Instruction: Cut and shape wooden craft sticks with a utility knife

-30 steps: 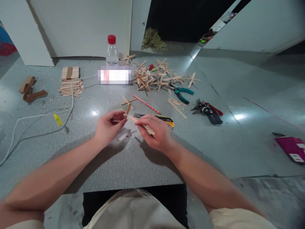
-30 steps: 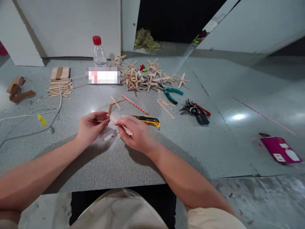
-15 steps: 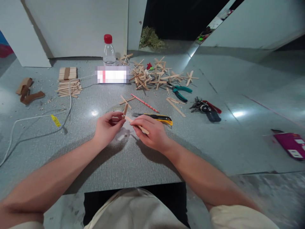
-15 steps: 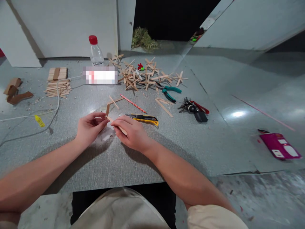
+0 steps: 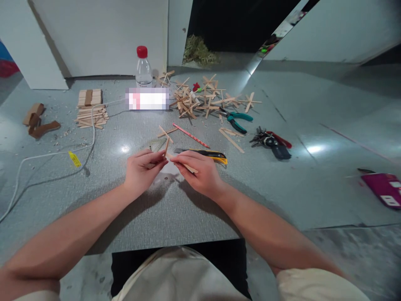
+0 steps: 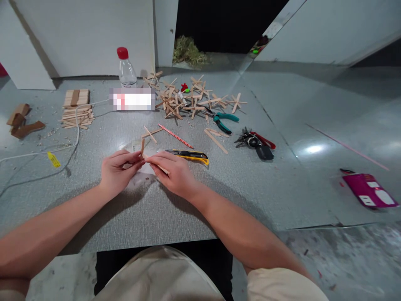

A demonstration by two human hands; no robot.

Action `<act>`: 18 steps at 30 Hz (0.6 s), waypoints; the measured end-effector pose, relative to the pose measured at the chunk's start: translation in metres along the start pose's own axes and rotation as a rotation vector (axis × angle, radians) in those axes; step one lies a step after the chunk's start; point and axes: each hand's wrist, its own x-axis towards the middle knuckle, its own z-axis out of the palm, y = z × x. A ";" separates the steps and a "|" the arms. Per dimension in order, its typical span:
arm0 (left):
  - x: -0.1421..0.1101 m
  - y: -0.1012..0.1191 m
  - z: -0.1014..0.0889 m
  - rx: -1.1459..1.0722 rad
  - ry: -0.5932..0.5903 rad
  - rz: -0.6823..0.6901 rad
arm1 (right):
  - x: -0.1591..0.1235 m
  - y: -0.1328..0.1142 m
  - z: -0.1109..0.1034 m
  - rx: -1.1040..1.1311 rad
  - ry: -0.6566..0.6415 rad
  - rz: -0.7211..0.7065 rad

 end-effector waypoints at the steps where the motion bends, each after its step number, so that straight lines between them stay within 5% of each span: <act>1: 0.001 -0.001 0.000 -0.012 -0.008 -0.010 | 0.000 0.000 0.000 0.006 0.004 0.005; 11: 0.004 -0.010 0.001 -0.408 -0.120 -0.227 | 0.003 0.000 -0.005 0.085 -0.005 0.090; 18: 0.006 -0.013 0.001 -0.430 -0.213 -0.272 | 0.005 0.002 -0.012 0.229 -0.066 0.244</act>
